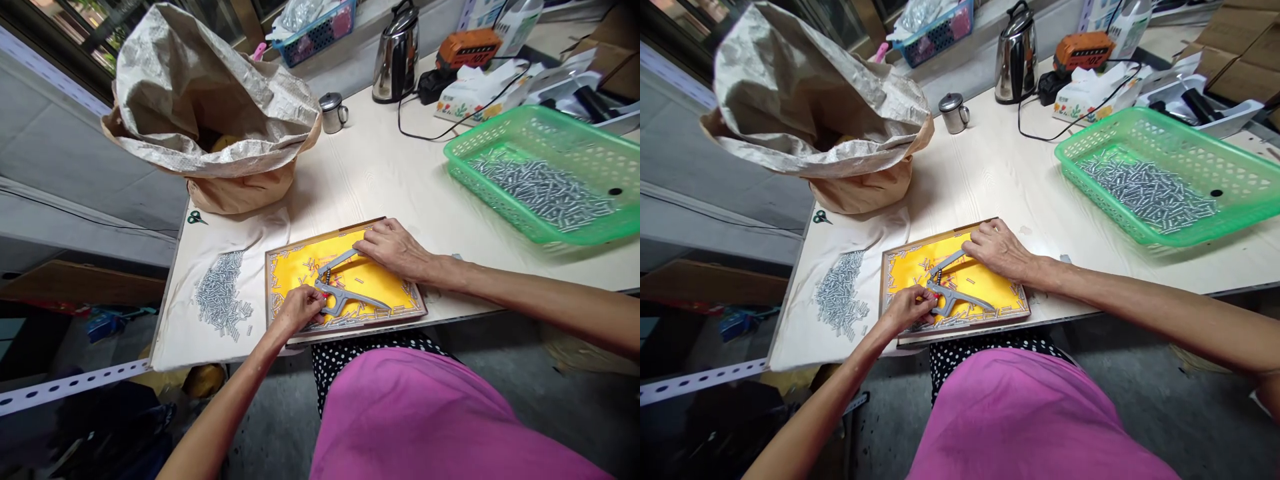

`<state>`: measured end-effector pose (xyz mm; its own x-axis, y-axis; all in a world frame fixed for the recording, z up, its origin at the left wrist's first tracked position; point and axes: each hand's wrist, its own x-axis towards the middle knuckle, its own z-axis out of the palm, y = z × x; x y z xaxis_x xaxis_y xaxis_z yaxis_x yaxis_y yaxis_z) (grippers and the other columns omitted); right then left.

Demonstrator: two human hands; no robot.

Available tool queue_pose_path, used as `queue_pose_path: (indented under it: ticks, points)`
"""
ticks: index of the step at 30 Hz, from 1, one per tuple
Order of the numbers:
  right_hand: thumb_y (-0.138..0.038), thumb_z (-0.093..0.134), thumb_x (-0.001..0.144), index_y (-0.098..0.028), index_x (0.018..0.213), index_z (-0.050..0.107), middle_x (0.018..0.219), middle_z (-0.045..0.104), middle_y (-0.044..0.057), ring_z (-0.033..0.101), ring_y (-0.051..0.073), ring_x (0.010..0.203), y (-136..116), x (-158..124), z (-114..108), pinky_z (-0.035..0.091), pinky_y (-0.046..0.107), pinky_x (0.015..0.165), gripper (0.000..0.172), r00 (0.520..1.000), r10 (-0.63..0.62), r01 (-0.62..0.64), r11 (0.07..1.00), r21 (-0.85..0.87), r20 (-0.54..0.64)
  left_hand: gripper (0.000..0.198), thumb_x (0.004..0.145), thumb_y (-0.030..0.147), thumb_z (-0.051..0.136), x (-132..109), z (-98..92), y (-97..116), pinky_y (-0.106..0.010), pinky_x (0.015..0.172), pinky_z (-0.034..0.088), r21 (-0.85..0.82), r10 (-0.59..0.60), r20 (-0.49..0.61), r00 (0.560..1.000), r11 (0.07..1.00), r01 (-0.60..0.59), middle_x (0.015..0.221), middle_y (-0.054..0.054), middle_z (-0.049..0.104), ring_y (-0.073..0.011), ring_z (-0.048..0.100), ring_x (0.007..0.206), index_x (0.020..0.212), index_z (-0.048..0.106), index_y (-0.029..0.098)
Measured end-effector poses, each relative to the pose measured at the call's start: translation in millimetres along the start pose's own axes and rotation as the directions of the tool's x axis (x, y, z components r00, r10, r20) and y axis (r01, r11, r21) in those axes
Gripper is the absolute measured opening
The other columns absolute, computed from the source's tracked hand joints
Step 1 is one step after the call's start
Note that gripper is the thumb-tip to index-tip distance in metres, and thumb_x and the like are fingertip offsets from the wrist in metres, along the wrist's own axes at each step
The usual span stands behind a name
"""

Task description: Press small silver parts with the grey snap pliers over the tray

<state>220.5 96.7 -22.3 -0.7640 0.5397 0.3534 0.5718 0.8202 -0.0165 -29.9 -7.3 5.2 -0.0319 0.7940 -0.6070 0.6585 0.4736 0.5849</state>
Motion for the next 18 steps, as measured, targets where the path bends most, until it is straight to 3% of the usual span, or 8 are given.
queue_pose_path:
  ticks: [2, 6, 9, 13, 18]
  points:
    - [-0.045, 0.039, 0.100, -0.018, 0.103, 0.065, 0.092, 0.062, 0.010, 0.044, 0.025, 0.090, -8, -3, -2, 0.025, 0.039, 0.081, 0.037, 0.999, 0.037, -0.038, 0.999, 0.026, 0.033, 0.008, 0.081, 0.017, 0.062, 0, 0.1, -2, -0.018, 0.051, 0.044, 0.019, 0.000, 0.006, 1.000, 1.000, -0.001, 0.056, 0.004, 0.066, -0.0151, 0.071, 0.056, 0.074, 0.061, 0.016]
    - [-0.081, 0.038, 0.084, -0.010, 0.127, 0.056, 0.104, 0.060, 0.015, 0.044, 0.029, 0.095, -27, -15, -5, 0.026, 0.042, 0.084, 0.085, 0.993, 0.087, -0.092, 0.994, 0.054, 0.084, 0.009, 0.081, 0.017, 0.061, -1, 0.9, -3, -0.017, 0.050, 0.041, 0.044, 0.004, 0.003, 1.000, 0.999, -0.004, 0.060, 0.003, 0.066, -0.0147, 0.071, 0.056, 0.073, 0.061, 0.016]
    - [-0.090, 0.038, 0.075, -0.010, 0.140, 0.047, 0.108, 0.059, 0.017, 0.044, 0.031, 0.097, -39, -22, -6, 0.026, 0.043, 0.085, 0.103, 0.985, 0.108, -0.115, 0.992, 0.049, 0.136, 0.009, 0.081, 0.016, 0.061, -2, 1.5, -2, -0.017, 0.052, 0.042, 0.064, 0.021, -0.013, 1.000, 0.998, -0.020, 0.066, 0.002, 0.069, -0.0140, 0.071, 0.056, 0.073, 0.062, 0.016]
    - [-0.090, 0.042, 0.073, -0.009, 0.144, 0.041, 0.112, 0.058, 0.019, 0.044, 0.033, 0.100, -47, -27, -8, 0.026, 0.045, 0.085, 0.108, 0.980, 0.118, -0.127, 0.991, 0.043, 0.162, 0.009, 0.081, 0.017, 0.061, -4, 2.2, -1, -0.017, 0.052, 0.043, 0.084, 0.040, -0.025, 0.999, 0.996, -0.038, 0.066, 0.002, 0.070, -0.0135, 0.071, 0.056, 0.073, 0.063, 0.016]
    - [-0.081, 0.048, 0.077, -0.009, 0.144, 0.040, 0.115, 0.057, 0.020, 0.044, 0.033, 0.100, -51, -27, -10, 0.027, 0.045, 0.084, 0.099, 0.978, 0.127, -0.137, 0.989, 0.052, 0.168, 0.011, 0.083, 0.019, 0.060, -3, 3.4, -5, -0.017, 0.053, 0.045, 0.077, 0.043, -0.029, 0.999, 0.996, -0.041, 0.066, 0.001, 0.071, -0.0138, 0.071, 0.056, 0.074, 0.064, 0.016]
